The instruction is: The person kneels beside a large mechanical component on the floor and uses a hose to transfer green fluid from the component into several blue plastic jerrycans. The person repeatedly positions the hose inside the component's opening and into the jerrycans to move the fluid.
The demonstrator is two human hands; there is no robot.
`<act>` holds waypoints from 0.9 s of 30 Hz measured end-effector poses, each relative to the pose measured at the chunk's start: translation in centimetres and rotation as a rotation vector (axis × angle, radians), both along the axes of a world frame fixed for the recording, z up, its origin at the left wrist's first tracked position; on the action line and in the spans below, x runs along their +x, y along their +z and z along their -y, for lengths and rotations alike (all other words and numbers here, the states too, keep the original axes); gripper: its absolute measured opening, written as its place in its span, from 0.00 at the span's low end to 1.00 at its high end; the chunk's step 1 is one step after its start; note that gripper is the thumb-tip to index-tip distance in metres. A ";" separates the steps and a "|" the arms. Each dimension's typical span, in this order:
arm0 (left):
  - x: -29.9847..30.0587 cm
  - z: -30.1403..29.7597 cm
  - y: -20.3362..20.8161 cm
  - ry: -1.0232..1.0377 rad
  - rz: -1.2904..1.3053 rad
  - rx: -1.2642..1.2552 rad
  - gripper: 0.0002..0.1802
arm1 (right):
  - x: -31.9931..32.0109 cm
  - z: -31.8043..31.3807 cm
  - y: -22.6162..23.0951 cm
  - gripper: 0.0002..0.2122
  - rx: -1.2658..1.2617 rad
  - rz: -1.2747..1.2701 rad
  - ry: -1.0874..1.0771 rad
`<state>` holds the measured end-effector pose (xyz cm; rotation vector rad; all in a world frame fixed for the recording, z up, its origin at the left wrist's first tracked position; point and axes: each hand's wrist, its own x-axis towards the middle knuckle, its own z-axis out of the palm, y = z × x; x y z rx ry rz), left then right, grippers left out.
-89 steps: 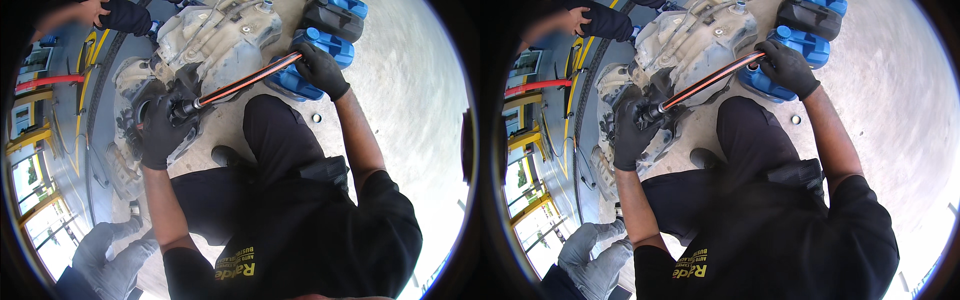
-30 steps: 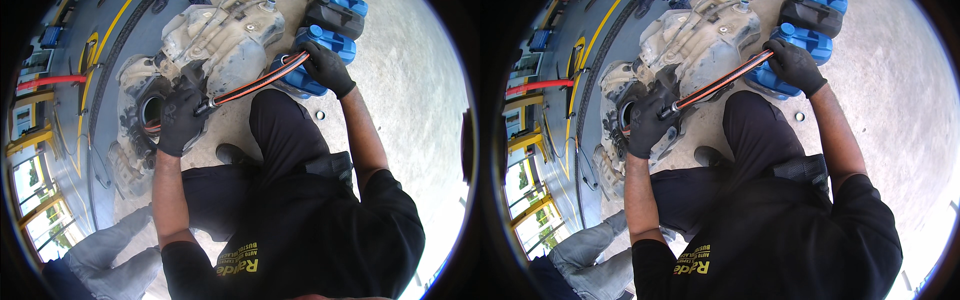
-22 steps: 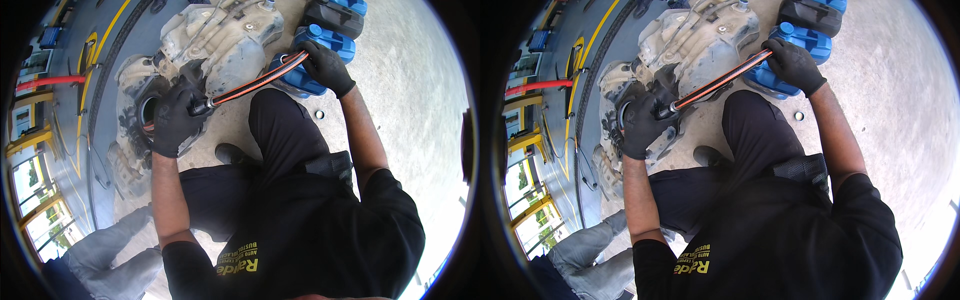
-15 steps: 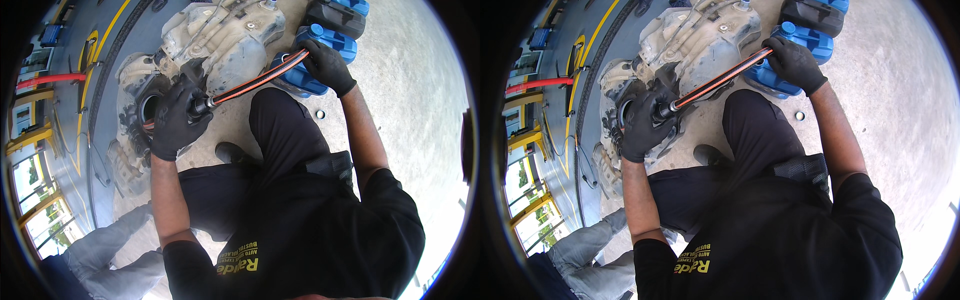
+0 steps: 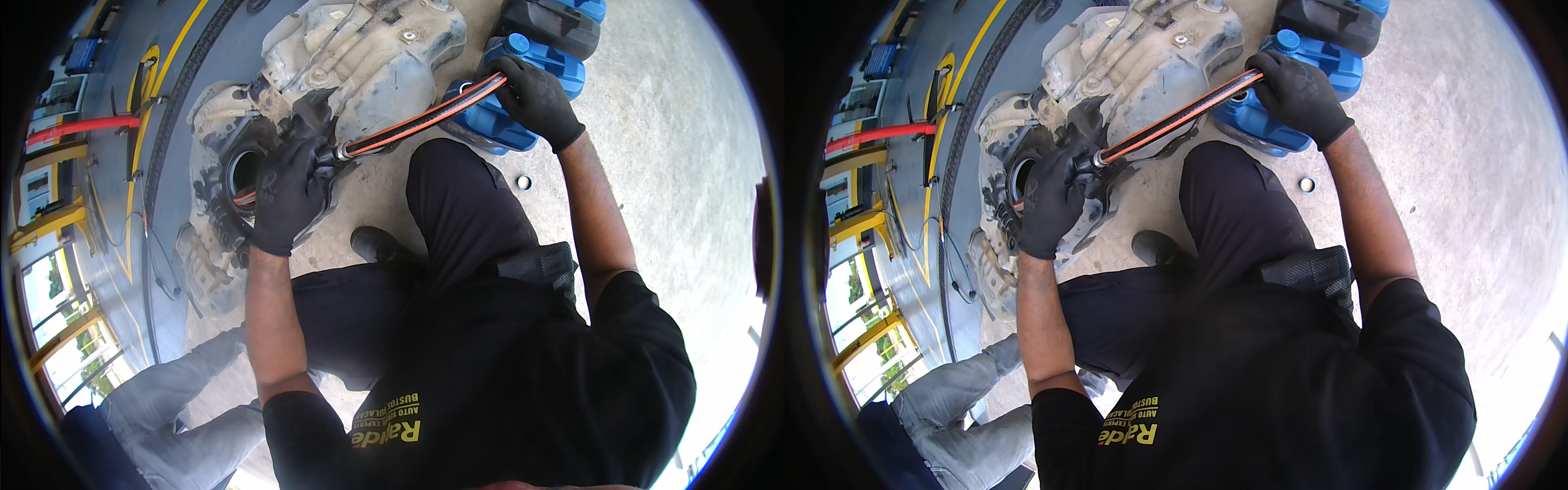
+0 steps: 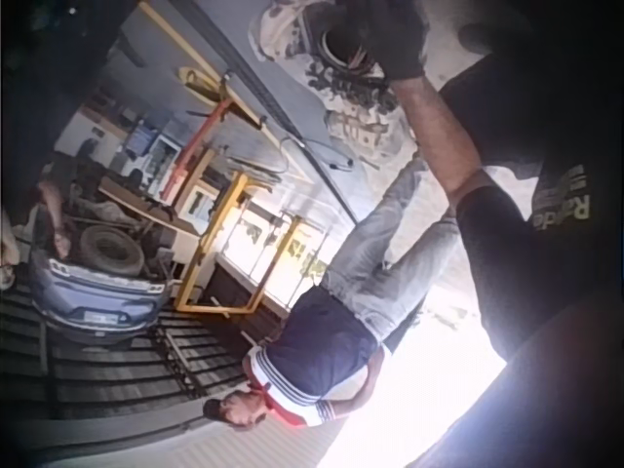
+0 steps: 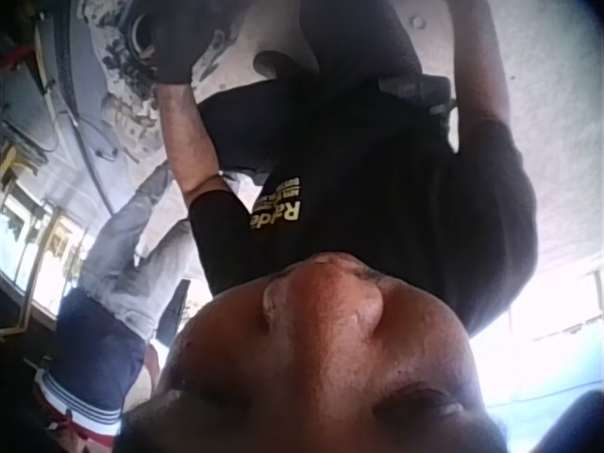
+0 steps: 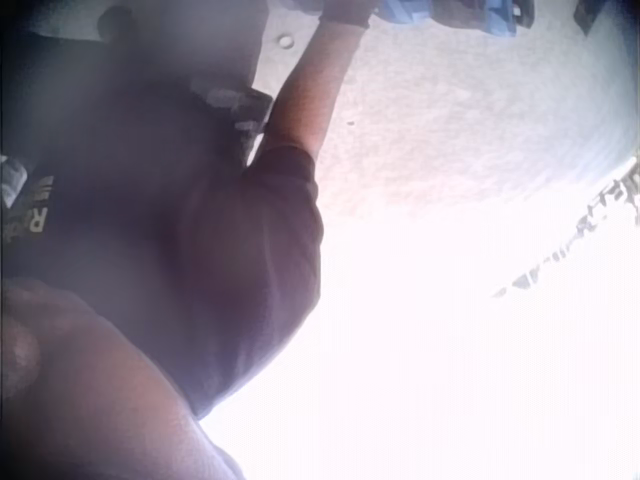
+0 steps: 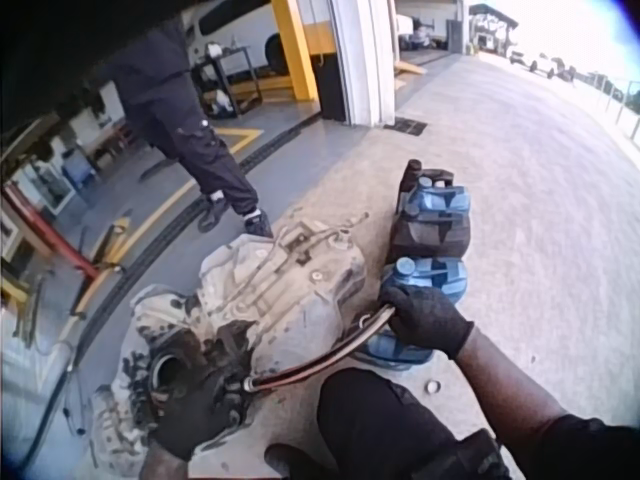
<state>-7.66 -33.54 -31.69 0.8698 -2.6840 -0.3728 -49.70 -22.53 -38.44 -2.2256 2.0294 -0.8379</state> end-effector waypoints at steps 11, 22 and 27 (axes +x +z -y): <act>0.2 0.6 -1.0 0.016 -0.027 0.002 0.23 | 0.0 -0.1 -0.2 0.11 -0.013 -0.004 0.010; 0.2 -0.1 0.5 -0.019 -0.047 0.066 0.29 | 0.0 0.2 -0.1 0.11 0.017 -0.024 -0.007; 0.8 -0.1 0.3 -0.009 -0.010 0.167 0.34 | 0.0 0.2 -0.4 0.12 0.020 -0.044 -0.020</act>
